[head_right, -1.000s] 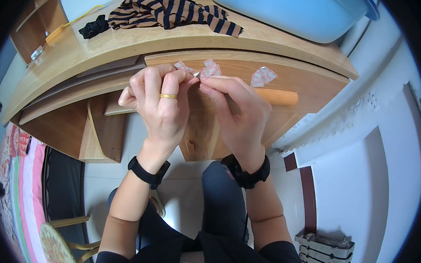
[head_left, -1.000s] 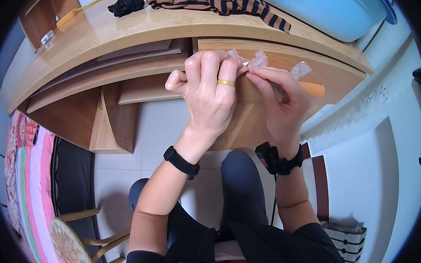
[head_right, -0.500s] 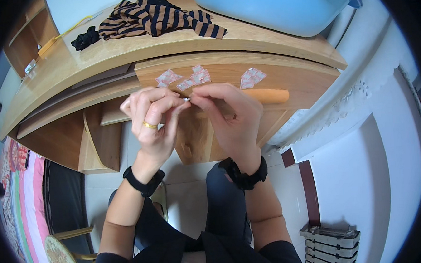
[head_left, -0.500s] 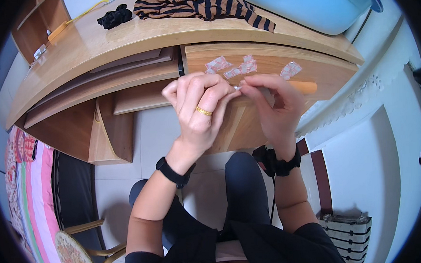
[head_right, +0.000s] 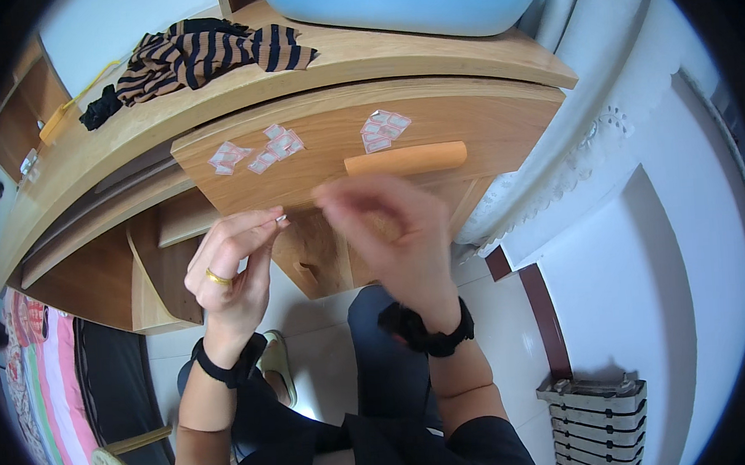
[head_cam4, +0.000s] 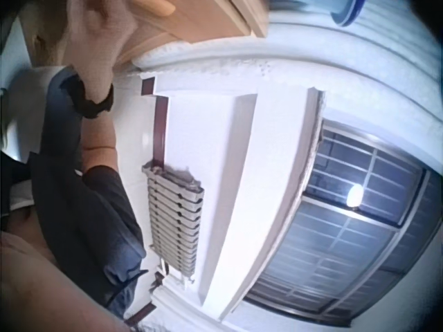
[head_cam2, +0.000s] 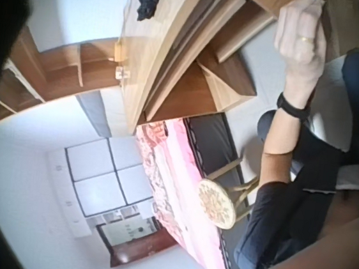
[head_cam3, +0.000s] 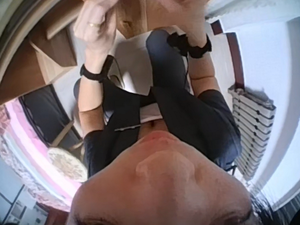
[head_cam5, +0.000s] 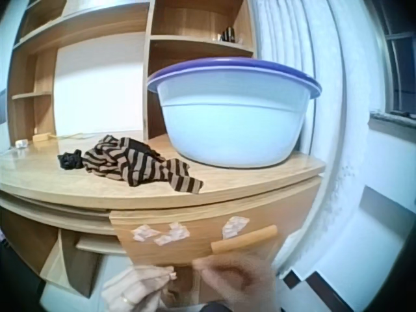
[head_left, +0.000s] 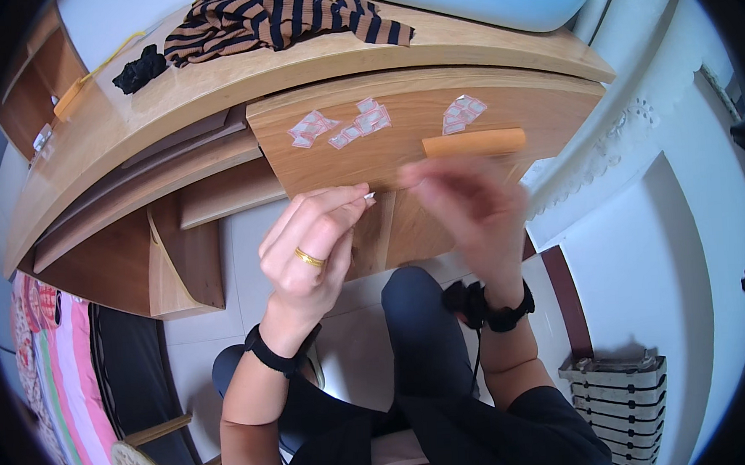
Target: The person wipes a wooden desk surface with a cloth, moves a basin and papers aside, cleans a red object, and then sits on the floor to peel adhesive residue from a drawer front.
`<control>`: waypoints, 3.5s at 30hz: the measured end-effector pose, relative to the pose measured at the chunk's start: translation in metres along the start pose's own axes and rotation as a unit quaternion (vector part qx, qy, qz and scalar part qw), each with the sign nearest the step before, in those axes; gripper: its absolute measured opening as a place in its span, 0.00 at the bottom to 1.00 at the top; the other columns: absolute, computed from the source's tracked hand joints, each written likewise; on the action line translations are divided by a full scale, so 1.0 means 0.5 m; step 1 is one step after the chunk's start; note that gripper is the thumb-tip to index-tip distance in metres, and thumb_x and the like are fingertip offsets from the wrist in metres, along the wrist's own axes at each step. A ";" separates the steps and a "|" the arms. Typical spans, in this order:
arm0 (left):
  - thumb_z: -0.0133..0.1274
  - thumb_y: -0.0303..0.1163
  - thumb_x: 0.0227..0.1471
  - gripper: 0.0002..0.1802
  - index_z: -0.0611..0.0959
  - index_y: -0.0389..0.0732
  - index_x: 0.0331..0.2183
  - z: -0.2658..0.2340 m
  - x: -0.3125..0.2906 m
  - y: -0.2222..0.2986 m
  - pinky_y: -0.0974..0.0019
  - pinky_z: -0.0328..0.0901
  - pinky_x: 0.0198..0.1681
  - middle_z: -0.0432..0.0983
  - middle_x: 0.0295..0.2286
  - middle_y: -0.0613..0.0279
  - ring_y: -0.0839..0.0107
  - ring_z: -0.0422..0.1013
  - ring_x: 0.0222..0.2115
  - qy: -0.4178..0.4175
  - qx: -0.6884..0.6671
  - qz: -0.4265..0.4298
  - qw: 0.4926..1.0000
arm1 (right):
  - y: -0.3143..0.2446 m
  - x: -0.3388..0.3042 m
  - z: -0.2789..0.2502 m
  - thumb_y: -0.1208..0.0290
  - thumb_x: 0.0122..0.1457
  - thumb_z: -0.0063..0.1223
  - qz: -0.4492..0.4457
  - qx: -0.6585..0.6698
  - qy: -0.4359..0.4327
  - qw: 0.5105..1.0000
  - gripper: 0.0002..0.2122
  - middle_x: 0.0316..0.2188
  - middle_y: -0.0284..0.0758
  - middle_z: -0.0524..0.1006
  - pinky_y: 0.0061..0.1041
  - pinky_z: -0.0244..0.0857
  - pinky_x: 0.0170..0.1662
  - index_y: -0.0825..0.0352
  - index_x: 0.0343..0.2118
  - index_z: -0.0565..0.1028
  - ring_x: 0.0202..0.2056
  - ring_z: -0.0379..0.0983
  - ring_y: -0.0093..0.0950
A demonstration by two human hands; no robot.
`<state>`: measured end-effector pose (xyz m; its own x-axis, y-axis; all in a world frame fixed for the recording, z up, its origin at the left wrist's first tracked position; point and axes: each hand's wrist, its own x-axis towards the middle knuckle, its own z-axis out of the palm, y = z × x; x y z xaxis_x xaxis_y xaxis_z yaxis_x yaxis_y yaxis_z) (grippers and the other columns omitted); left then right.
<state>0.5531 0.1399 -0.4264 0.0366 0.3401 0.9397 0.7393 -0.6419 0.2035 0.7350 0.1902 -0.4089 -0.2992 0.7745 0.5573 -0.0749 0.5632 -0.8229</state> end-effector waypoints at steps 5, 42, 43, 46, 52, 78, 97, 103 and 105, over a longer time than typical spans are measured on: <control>0.62 0.14 0.45 0.09 0.78 0.33 0.28 0.018 -0.008 0.016 0.71 0.71 0.34 0.81 0.28 0.53 0.69 0.78 0.32 0.017 -0.117 -0.188 0.975 | 0.023 0.076 -0.068 0.85 0.50 0.61 -0.277 -0.269 0.140 0.912 0.09 0.32 0.34 0.75 0.20 0.69 0.37 0.71 0.35 0.79 0.32 0.73 0.23; 0.64 0.20 0.45 0.06 0.81 0.34 0.27 0.026 -0.011 -0.025 0.74 0.69 0.34 0.81 0.25 0.61 0.76 0.76 0.27 0.054 -0.088 -0.270 0.957 | 0.025 0.166 -0.137 0.77 0.48 0.62 -0.459 -0.418 0.003 0.784 0.09 0.30 0.31 0.72 0.25 0.68 0.29 0.62 0.32 0.75 0.28 0.73 0.28; 0.64 0.20 0.45 0.06 0.81 0.34 0.27 0.026 -0.011 -0.025 0.74 0.69 0.34 0.81 0.25 0.61 0.76 0.76 0.27 0.052 -0.084 -0.266 0.959 | 0.025 0.167 -0.137 0.77 0.49 0.62 -0.445 -0.433 0.000 0.784 0.08 0.30 0.31 0.72 0.25 0.68 0.29 0.62 0.33 0.75 0.28 0.73 0.28; 0.63 0.19 0.47 0.06 0.81 0.34 0.30 0.024 -0.010 -0.025 0.74 0.67 0.38 0.79 0.28 0.63 0.77 0.74 0.31 0.030 -0.091 -0.274 0.957 | 0.028 0.171 -0.134 0.77 0.50 0.63 -0.436 -0.457 -0.009 0.775 0.08 0.30 0.33 0.72 0.25 0.69 0.29 0.63 0.34 0.78 0.27 0.74 0.28; 0.64 0.20 0.45 0.06 0.81 0.34 0.27 0.026 -0.007 -0.031 0.74 0.69 0.35 0.81 0.25 0.62 0.75 0.76 0.27 0.051 -0.087 -0.270 0.958 | 0.036 0.179 -0.121 0.79 0.48 0.64 -0.441 -0.479 0.019 0.759 0.09 0.28 0.32 0.71 0.23 0.66 0.26 0.62 0.34 0.80 0.25 0.72 0.26; 0.63 0.19 0.46 0.06 0.81 0.36 0.27 0.026 -0.014 -0.039 0.70 0.69 0.40 0.81 0.28 0.60 0.71 0.74 0.37 0.086 -0.009 -0.230 0.969 | 0.096 0.159 -0.131 0.81 0.42 0.65 -0.482 -0.425 0.125 0.756 0.15 0.30 0.32 0.70 0.27 0.67 0.31 0.61 0.36 0.80 0.29 0.71 0.29; 0.62 0.18 0.48 0.10 0.76 0.39 0.24 0.037 -0.012 -0.033 0.50 0.55 0.62 0.80 0.24 0.61 0.69 0.75 0.41 0.174 -0.083 -0.222 0.956 | 0.096 0.169 -0.097 0.83 0.43 0.59 -0.468 -0.447 0.109 0.754 0.11 0.30 0.32 0.72 0.28 0.67 0.30 0.64 0.32 0.76 0.30 0.73 0.30; 0.61 0.18 0.48 0.11 0.75 0.39 0.24 0.034 -0.014 -0.028 0.49 0.55 0.63 0.80 0.24 0.61 0.70 0.75 0.39 0.172 -0.075 -0.210 0.959 | 0.087 0.148 -0.107 0.82 0.46 0.62 -0.445 -0.344 0.137 0.815 0.08 0.29 0.33 0.74 0.27 0.68 0.30 0.66 0.32 0.79 0.28 0.73 0.30; 0.61 0.18 0.48 0.11 0.75 0.39 0.24 0.033 -0.015 -0.027 0.49 0.55 0.63 0.80 0.24 0.61 0.70 0.75 0.40 0.171 -0.076 -0.208 0.960 | 0.085 0.153 -0.105 0.81 0.46 0.63 -0.433 -0.355 0.126 0.819 0.09 0.28 0.33 0.74 0.27 0.68 0.30 0.66 0.32 0.80 0.28 0.73 0.30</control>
<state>0.5540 0.1574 -0.4405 -0.4833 0.3601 0.7980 0.5337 -0.6013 0.5946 0.7589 0.2883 -0.3953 -0.2139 -0.0201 0.9766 0.4428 0.8892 0.1153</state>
